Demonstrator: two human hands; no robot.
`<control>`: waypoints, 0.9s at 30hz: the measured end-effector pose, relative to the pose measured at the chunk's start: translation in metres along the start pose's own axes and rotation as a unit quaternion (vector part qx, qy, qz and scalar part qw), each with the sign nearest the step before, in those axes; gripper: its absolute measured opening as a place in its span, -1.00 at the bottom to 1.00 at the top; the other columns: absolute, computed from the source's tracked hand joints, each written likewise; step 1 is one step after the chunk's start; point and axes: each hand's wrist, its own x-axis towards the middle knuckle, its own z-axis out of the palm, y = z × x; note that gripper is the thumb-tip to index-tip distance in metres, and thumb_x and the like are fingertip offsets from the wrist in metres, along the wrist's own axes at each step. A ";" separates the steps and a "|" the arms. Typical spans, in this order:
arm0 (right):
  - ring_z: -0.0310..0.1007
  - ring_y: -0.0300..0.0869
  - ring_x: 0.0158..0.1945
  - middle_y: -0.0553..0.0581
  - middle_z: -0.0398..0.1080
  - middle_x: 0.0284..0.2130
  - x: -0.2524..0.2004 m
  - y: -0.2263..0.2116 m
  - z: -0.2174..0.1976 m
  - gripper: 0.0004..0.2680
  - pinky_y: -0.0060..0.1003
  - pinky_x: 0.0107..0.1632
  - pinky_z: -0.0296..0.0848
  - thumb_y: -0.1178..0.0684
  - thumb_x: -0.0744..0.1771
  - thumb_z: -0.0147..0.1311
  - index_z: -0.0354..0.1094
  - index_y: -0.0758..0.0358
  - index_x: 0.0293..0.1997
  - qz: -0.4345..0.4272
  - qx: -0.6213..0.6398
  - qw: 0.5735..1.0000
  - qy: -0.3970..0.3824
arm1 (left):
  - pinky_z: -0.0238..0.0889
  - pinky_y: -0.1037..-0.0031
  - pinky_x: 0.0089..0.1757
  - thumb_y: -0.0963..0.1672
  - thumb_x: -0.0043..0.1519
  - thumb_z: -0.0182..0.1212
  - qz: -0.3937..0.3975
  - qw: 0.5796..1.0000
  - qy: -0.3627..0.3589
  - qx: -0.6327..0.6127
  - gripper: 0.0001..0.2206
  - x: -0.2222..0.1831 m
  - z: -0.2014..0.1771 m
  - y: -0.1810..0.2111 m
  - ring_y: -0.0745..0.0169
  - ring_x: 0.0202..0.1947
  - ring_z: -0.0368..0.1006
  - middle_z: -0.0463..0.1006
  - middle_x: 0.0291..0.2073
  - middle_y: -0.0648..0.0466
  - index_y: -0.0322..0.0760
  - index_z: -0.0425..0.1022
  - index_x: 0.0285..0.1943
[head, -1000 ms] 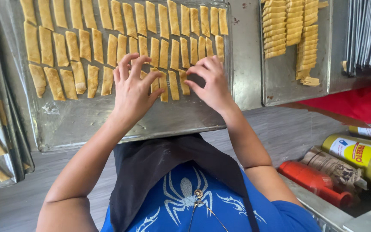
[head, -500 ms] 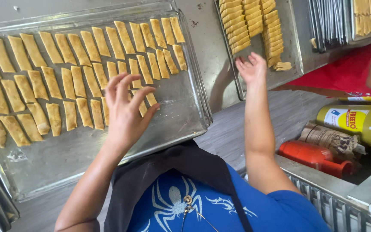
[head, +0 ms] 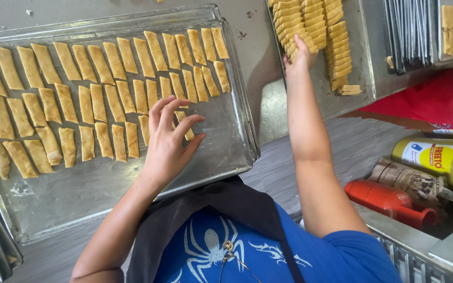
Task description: The person picks up rectangular strips of dough from a metal tray, folds the ends of each strip inward by hand to create a small bundle, and places the completed pieces onto another clean metal tray.
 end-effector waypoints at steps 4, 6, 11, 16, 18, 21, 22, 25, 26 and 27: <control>0.53 0.04 -0.24 0.24 0.51 -0.20 0.009 0.006 0.001 -0.65 -0.07 -0.33 0.56 0.22 0.16 0.40 0.36 0.25 -0.03 0.064 0.084 0.993 0.044 | 0.11 -0.01 0.25 -0.15 0.09 0.49 0.018 1.000 -0.018 -0.001 -0.68 0.007 0.008 0.005 -0.25 0.37 0.08 0.31 0.25 -0.06 -0.15 0.55 0.01; 0.54 0.09 -0.28 0.31 0.49 -0.20 0.001 0.002 -0.002 -0.63 -0.07 -0.35 0.59 0.26 0.15 0.40 0.33 0.31 -0.03 0.063 0.057 0.994 0.071 | 0.11 -0.01 0.25 -0.14 0.10 0.48 0.029 0.999 -0.030 -0.007 -0.67 0.009 0.009 0.006 -0.24 0.38 0.08 0.29 0.25 -0.07 -0.16 0.55 0.04; 0.57 0.03 -0.23 0.26 0.47 -0.19 -0.064 -0.019 -0.027 -0.54 -0.10 -0.33 0.66 0.27 0.10 0.40 0.22 0.27 0.01 -0.054 -0.084 0.995 -0.016 | 0.13 0.00 0.26 -0.15 0.10 0.49 0.045 0.998 -0.035 -0.007 -0.65 0.012 0.006 0.009 -0.25 0.38 0.08 0.28 0.27 -0.08 -0.18 0.54 0.06; 0.54 -0.09 0.10 0.14 0.48 0.04 -0.155 -0.072 -0.052 -0.40 -0.15 0.04 0.53 0.13 0.13 0.53 0.24 0.20 0.25 -0.208 -0.394 0.849 -0.285 | 0.27 0.10 0.19 -0.14 0.09 0.49 0.021 0.997 -0.017 -0.073 -0.46 0.028 -0.006 0.009 -0.28 0.39 0.14 0.25 0.29 -0.17 -0.18 0.39 0.27; 0.50 -0.07 0.17 0.19 0.50 0.10 -0.215 -0.102 -0.035 -0.39 -0.15 0.16 0.46 0.12 0.14 0.55 0.28 0.24 0.29 -0.290 -0.500 0.695 -0.426 | 0.29 0.10 0.22 -0.11 0.13 0.50 0.031 0.993 -0.019 -0.111 -0.36 0.033 -0.014 0.009 -0.27 0.41 0.15 0.19 0.36 -0.22 -0.22 0.27 0.39; 0.53 -0.09 0.06 0.19 0.51 -0.01 -0.292 -0.118 0.008 -0.43 -0.19 0.09 0.50 0.13 0.11 0.51 0.29 0.23 0.20 -0.316 -0.548 0.543 -0.552 | 0.28 0.14 0.20 -0.08 0.09 0.56 0.038 0.981 -0.059 -0.182 -0.20 0.045 -0.014 0.007 -0.23 0.39 0.16 0.19 0.38 -0.26 -0.33 0.14 0.46; 0.55 -0.11 0.01 0.17 0.53 -0.05 -0.313 -0.118 0.019 -0.45 -0.22 0.04 0.51 0.12 0.12 0.49 0.29 0.21 0.19 -0.297 -0.556 0.516 -0.580 | 0.27 0.16 0.17 -0.06 0.06 0.59 0.034 0.975 -0.076 -0.207 -0.15 0.043 -0.013 0.002 -0.22 0.38 0.16 0.21 0.38 -0.27 -0.38 0.11 0.47; 0.58 -0.14 -0.10 0.11 0.55 -0.11 -0.347 -0.107 0.046 -0.52 -0.26 -0.06 0.51 0.14 0.15 0.41 0.27 0.18 0.16 -0.226 -0.534 0.489 -0.652 | 0.32 0.33 0.19 -0.10 0.12 0.50 -0.130 0.858 -0.263 -0.422 -0.32 0.032 0.003 -0.016 0.15 0.20 0.47 0.55 0.16 -0.06 -0.33 0.27 0.41; 0.59 -0.14 -0.13 0.09 0.55 -0.13 -0.351 -0.104 0.053 -0.53 -0.26 -0.09 0.50 0.15 0.16 0.38 0.27 0.18 0.15 -0.203 -0.518 0.490 -0.671 | 0.33 0.36 0.18 -0.11 0.14 0.48 -0.149 0.845 -0.227 -0.461 -0.36 0.024 0.007 -0.021 0.20 0.17 0.47 0.56 0.16 -0.02 -0.35 0.29 0.40; 0.56 -0.12 -0.06 0.10 0.52 -0.09 -0.355 -0.097 0.055 -0.56 -0.25 -0.02 0.50 0.18 0.18 0.38 0.29 0.20 0.14 -0.255 -0.476 0.519 -0.663 | 0.34 0.38 0.17 -0.13 0.15 0.46 -0.166 0.830 -0.190 -0.498 -0.39 0.014 0.010 -0.025 0.26 0.15 0.48 0.57 0.15 0.01 -0.38 0.32 0.39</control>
